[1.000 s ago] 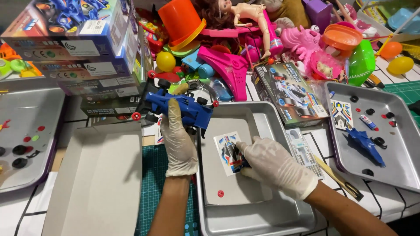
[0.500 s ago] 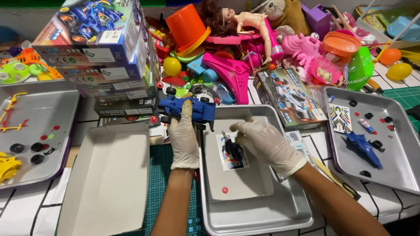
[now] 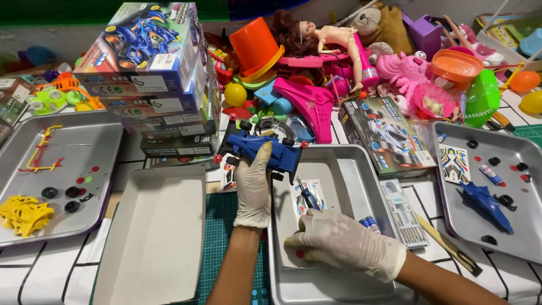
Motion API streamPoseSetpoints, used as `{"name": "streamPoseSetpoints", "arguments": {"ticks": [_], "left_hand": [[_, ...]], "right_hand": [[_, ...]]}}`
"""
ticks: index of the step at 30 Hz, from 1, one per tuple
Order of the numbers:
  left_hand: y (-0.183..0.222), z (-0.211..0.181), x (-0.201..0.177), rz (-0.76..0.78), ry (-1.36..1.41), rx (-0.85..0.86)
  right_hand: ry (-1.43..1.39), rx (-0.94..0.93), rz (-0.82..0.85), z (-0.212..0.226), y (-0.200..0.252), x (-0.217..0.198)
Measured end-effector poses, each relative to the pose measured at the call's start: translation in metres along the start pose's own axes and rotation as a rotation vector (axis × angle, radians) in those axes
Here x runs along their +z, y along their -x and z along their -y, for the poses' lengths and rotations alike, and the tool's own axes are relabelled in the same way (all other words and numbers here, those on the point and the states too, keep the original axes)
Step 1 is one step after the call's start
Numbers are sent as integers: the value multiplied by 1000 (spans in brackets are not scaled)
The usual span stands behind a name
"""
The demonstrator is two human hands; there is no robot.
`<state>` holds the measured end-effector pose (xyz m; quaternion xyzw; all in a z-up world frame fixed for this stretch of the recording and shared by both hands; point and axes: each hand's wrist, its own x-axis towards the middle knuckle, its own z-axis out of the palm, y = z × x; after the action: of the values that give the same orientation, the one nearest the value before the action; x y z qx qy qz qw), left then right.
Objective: Assembling a blue toy car model by fitting together various plastic components and using small pliers for assistance.
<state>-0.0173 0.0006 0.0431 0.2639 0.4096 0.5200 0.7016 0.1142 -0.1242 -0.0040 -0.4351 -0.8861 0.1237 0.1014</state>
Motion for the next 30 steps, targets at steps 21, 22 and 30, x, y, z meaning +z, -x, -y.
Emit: {"name": "streamPoseSetpoints", "arguments": {"ticks": [21, 22, 30], "left_hand": [[-32, 30, -16, 161, 375, -14], [-30, 29, -15, 161, 373, -13], [-17, 19, -8, 89, 351, -15]], "right_hand": [[-2, -123, 5, -12, -2, 17], [-3, -123, 4, -14, 0, 21], [-485, 124, -203, -9, -1, -38]]}}
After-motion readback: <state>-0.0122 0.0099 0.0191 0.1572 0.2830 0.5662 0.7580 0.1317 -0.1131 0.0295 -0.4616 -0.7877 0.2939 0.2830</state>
